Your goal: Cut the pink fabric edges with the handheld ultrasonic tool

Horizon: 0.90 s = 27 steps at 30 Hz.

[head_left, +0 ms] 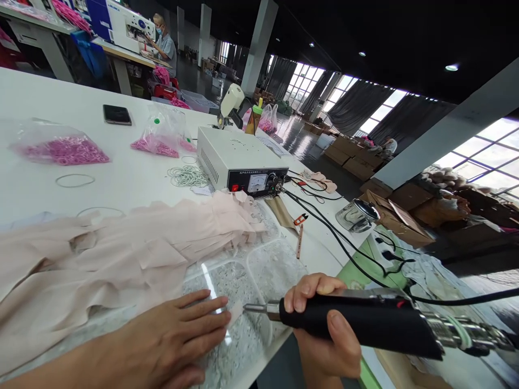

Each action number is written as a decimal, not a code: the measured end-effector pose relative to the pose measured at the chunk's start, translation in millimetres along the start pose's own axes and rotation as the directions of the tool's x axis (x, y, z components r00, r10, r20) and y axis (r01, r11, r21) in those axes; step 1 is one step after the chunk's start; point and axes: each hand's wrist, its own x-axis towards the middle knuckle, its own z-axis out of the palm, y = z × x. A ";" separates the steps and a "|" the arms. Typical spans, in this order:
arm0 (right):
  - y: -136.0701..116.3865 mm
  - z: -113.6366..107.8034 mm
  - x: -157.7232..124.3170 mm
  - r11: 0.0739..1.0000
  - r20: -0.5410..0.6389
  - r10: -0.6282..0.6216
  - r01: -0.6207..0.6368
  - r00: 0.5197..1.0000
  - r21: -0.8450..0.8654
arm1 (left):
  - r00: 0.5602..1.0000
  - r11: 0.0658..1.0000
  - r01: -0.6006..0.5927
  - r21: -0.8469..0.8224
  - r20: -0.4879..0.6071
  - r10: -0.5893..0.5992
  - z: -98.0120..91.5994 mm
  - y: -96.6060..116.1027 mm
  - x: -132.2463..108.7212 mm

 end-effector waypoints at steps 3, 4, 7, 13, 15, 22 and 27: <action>1.3 -1.0 -0.8 0.999 0.018 0.027 -0.027 0.999 0.028 | 0.999 0.999 -0.030 0.037 -0.014 0.031 -1.9 -0.7 2.2; 2.2 -1.4 -0.8 0.998 0.025 0.038 -0.039 0.999 0.039 | 0.999 0.997 -0.046 0.062 -0.010 0.047 -2.0 -0.9 2.6; 4.6 -2.9 -0.8 0.997 0.021 0.039 -0.040 0.999 0.070 | 0.996 0.990 -0.087 0.114 -0.014 0.089 -1.4 -1.8 2.5; 6.0 1.4 -1.1 0.996 0.006 0.022 -0.022 1.000 0.085 | 0.990 0.977 -0.128 0.169 -0.035 0.135 0.5 -4.0 -1.2; 6.4 3.3 -0.3 0.995 0.013 0.014 -0.016 1.000 0.100 | 0.987 0.962 -0.151 0.228 -0.026 0.161 1.2 -4.5 -2.7; 10.8 -3.1 -0.2 0.994 0.041 0.005 -0.010 0.999 0.107 | 0.978 0.926 -0.197 0.322 -0.004 0.210 2.1 -4.2 -10.0; 11.0 -4.6 -1.1 0.995 0.043 0.018 -0.022 0.999 0.097 | 0.986 0.948 -0.159 0.276 -0.004 0.166 2.3 -2.8 -15.3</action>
